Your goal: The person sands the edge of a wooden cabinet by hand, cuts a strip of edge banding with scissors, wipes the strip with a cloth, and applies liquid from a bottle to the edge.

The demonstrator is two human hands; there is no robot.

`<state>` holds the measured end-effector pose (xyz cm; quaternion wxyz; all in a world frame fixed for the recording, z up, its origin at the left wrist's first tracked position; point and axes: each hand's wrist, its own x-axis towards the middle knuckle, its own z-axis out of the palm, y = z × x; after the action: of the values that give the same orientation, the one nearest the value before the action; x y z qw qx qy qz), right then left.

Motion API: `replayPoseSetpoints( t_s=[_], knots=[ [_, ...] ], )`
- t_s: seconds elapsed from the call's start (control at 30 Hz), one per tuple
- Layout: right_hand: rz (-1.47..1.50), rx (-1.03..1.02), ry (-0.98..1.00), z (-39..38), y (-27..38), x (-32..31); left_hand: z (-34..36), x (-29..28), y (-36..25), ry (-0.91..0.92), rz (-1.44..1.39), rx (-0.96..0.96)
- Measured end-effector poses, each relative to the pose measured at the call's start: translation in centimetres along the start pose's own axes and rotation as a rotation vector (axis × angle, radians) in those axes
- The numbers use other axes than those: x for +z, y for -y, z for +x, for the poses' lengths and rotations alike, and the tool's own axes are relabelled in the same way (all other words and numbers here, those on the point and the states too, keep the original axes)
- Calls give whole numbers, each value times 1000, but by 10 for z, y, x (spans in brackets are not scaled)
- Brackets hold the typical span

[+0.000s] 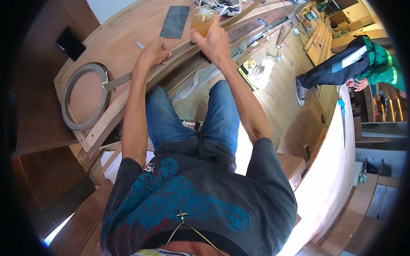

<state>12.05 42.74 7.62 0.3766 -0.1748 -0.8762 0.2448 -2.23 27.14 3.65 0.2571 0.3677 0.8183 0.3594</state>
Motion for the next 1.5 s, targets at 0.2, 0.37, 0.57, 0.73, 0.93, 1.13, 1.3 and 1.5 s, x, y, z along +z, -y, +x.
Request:
replayPoseSetpoints(
  t_s=[0.2,0.37,0.57,0.73,0.93,1.13,1.3,1.5],
  knots=[
    [-66,-12,23,-1,5,7,1,1,8,-1,11,16],
    [-28,-1,-21,5,-2,2,1,0,5,-4,52,38],
    [-7,-4,-17,0,12,11,5,4,14,-61,-59,62],
    [-54,26,-48,3,-2,1,3,3,10,-38,-36,31],
    [1,42,3,-9,14,3,-2,6,10,-56,-59,23],
    [53,-2,-47,-18,4,2,-6,-4,0,12,0,-3],
    [1,36,-107,-10,-20,-12,-30,-26,10,30,28,18],
    [269,43,-246,1,-47,-24,-24,-26,21,-5,-68,105]
  ],
)
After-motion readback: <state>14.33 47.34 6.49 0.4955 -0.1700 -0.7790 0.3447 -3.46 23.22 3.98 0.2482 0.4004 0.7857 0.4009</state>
